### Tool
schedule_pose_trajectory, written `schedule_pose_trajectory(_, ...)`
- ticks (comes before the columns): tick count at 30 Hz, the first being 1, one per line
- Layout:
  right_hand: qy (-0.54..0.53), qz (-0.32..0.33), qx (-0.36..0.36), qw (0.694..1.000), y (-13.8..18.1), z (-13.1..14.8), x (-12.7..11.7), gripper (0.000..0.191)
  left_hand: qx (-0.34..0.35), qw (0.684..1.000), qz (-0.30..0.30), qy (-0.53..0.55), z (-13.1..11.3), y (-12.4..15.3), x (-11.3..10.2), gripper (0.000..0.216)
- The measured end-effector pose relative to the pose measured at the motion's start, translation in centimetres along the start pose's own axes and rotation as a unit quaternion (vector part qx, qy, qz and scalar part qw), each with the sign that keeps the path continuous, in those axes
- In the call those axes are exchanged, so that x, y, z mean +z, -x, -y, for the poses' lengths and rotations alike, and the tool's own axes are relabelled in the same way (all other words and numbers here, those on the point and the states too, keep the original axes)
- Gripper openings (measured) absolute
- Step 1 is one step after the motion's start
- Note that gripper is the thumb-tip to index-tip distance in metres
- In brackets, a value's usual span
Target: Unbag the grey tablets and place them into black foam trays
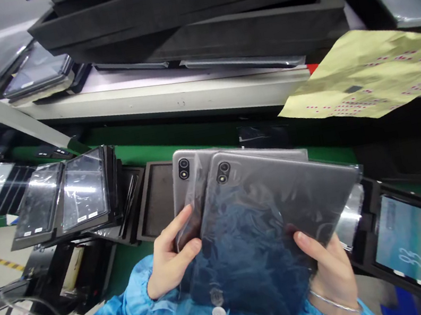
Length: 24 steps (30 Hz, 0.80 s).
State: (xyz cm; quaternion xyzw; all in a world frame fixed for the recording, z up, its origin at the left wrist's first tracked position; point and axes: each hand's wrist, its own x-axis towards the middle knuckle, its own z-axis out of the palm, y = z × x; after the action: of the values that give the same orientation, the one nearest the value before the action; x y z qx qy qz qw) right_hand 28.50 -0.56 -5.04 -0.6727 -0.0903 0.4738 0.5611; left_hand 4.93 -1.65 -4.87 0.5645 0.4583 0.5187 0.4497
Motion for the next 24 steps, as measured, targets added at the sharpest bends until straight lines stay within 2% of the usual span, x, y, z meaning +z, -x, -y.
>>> schedule_pose_trajectory(2,0.001,-0.009,0.002,1.0,0.0,0.0,-0.1,0.073,0.019,1.0,0.011,0.021,-0.2,-0.2,0.1,0.055)
schedule_pose_trajectory(5,0.004,-0.016,0.017,1.0,-0.1,0.1,-0.8,0.069,0.032,0.998,0.021,0.046,-0.2,-0.6,0.1,0.061)
schedule_pose_trajectory(9,0.009,0.019,0.041,0.999,-0.4,-0.2,-1.9,0.068,0.031,0.998,0.026,0.054,-0.1,-0.6,0.1,0.062)
schedule_pose_trajectory(16,0.002,0.034,-0.002,0.999,0.4,-1.0,-1.6,0.075,-0.082,0.988,0.048,0.124,0.8,0.8,0.3,0.088)
schedule_pose_trajectory(20,-0.003,0.023,-0.018,1.0,0.7,-0.8,-1.3,0.076,-0.098,0.985,0.047,0.136,1.4,1.3,0.3,0.088)
schedule_pose_trajectory(24,0.009,0.013,-0.008,1.0,0.8,-0.4,-1.1,0.068,-0.103,0.985,0.048,0.133,1.5,1.4,0.3,0.086)
